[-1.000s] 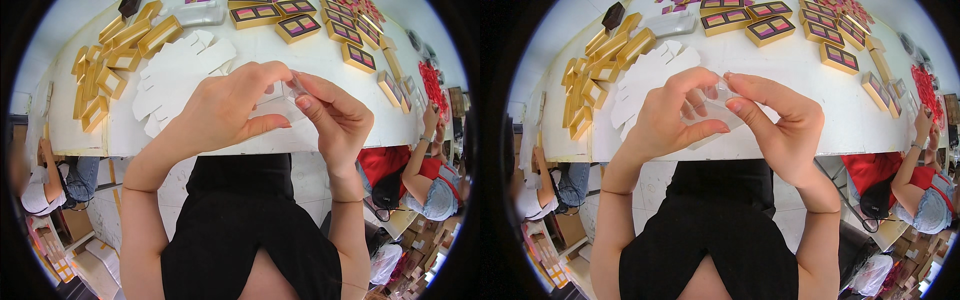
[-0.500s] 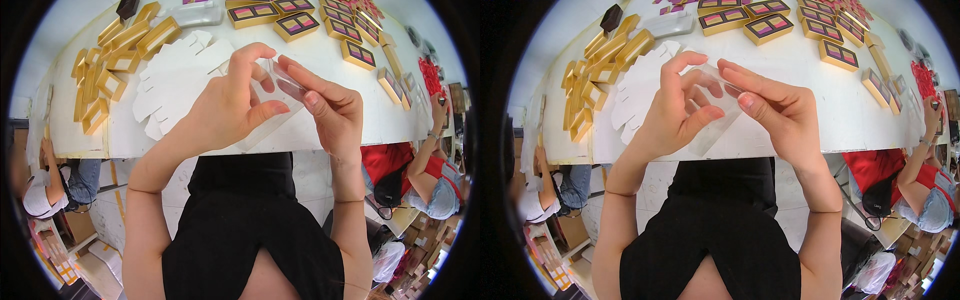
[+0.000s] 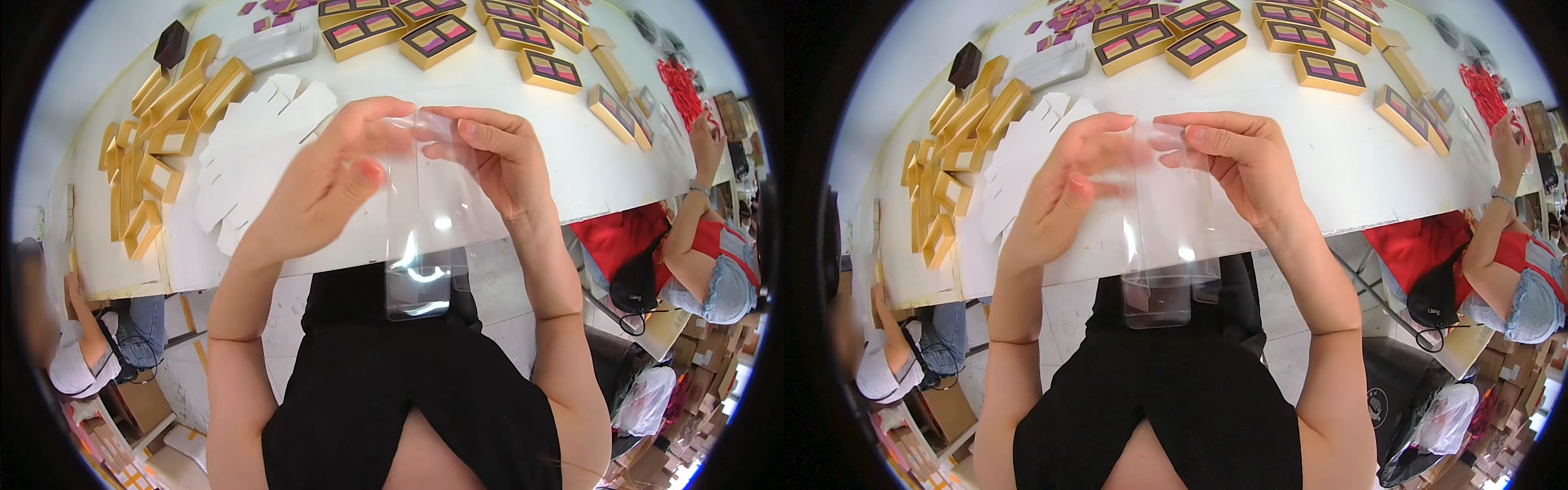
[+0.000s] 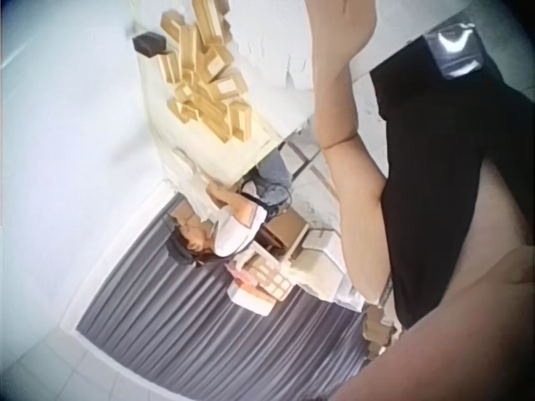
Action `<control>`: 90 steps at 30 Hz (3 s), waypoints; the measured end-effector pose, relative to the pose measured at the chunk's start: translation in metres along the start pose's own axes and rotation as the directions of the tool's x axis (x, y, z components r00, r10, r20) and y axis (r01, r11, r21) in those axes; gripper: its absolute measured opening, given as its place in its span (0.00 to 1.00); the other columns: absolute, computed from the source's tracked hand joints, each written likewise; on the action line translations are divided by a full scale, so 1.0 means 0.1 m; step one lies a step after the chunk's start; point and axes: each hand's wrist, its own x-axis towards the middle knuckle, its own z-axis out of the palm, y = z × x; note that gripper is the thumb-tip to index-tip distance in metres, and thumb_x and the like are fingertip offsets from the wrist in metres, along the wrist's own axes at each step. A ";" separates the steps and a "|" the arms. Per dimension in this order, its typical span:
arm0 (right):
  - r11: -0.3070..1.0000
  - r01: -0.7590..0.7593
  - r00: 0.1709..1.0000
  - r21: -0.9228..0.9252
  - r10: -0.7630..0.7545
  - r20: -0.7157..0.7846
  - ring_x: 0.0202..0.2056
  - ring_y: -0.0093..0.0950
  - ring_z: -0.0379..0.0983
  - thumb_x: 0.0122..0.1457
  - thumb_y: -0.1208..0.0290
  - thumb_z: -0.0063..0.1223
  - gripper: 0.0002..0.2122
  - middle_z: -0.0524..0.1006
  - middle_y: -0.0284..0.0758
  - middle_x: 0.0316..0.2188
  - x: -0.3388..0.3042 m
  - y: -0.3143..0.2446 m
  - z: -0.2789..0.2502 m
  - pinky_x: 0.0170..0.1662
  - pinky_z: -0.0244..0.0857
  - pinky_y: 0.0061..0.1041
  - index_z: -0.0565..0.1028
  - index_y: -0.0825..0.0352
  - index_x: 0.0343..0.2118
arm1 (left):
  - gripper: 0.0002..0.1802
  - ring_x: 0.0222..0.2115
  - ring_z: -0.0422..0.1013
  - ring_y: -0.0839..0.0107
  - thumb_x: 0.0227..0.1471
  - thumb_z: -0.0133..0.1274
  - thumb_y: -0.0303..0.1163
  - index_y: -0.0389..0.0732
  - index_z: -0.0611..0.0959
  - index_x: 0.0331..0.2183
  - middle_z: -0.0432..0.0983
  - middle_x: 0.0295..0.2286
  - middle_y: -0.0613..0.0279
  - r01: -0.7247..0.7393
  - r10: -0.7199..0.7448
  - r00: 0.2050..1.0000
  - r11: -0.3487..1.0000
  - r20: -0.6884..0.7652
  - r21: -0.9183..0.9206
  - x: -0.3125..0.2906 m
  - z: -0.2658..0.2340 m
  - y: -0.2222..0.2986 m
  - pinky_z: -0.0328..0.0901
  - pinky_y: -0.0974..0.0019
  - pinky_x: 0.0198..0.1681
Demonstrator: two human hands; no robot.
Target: The person assembles cosmetic compacts by placing a clear plastic insert into a gold-colored box, inserting a makeup palette, and closing the box. The person repeats this process for multiple units, then organizes the finished compacts and empty boxes on the table.
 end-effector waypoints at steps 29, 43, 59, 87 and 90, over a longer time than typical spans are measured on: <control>-0.396 -0.133 0.886 -0.909 -0.459 0.070 0.58 0.40 0.58 0.44 0.73 0.63 0.33 0.66 0.42 0.55 0.35 -0.70 -2.18 0.60 0.55 0.36 0.67 0.57 0.58 | 0.36 0.44 0.70 0.54 0.41 0.68 0.41 0.38 0.66 0.47 0.71 0.44 0.55 -0.044 0.040 0.999 0.951 0.021 0.304 -0.06 0.37 -0.78 0.65 0.59 0.46; 0.382 0.520 0.842 -0.764 -0.078 0.533 0.42 0.33 0.68 0.49 0.54 0.52 0.26 0.71 0.45 0.43 0.02 -1.08 -0.03 0.46 0.59 0.27 0.75 0.76 0.40 | 0.42 0.36 0.71 0.51 0.39 0.68 0.46 0.38 0.63 0.48 0.71 0.39 0.50 -0.065 0.072 0.997 0.881 0.004 0.470 -0.10 0.40 -0.87 0.67 0.58 0.37; -0.489 0.430 0.852 -0.759 -0.059 0.521 0.35 0.31 0.72 0.41 0.76 0.56 0.27 0.67 0.41 0.37 -0.19 -0.85 1.14 0.30 0.67 0.29 0.73 0.63 0.51 | 0.34 0.39 0.68 0.53 0.40 0.60 0.30 0.34 0.66 0.50 0.67 0.41 0.49 -0.273 0.313 0.949 0.878 -0.038 0.393 -0.08 0.36 -0.80 0.65 0.60 0.40; -0.414 0.628 0.490 -0.659 -0.448 0.748 0.40 0.36 0.74 0.55 0.56 0.55 0.18 0.78 0.38 0.36 -0.12 0.22 0.17 0.57 0.58 0.45 0.77 0.68 0.39 | 0.37 0.39 0.72 0.64 0.36 0.64 0.17 0.39 0.68 0.51 0.67 0.41 0.54 -0.341 0.379 0.825 0.925 -0.419 0.167 -0.09 0.45 -0.64 0.70 0.64 0.45; -0.306 0.680 0.436 -0.666 -0.562 0.703 0.42 0.39 0.73 0.56 0.57 0.55 0.19 0.77 0.43 0.39 -0.11 0.33 0.08 0.56 0.59 0.44 0.75 0.69 0.43 | 0.29 0.42 0.72 0.64 0.39 0.64 0.17 0.41 0.78 0.47 0.66 0.43 0.54 -0.449 0.591 0.759 0.779 -0.272 0.438 -0.11 0.40 -0.63 0.74 0.64 0.44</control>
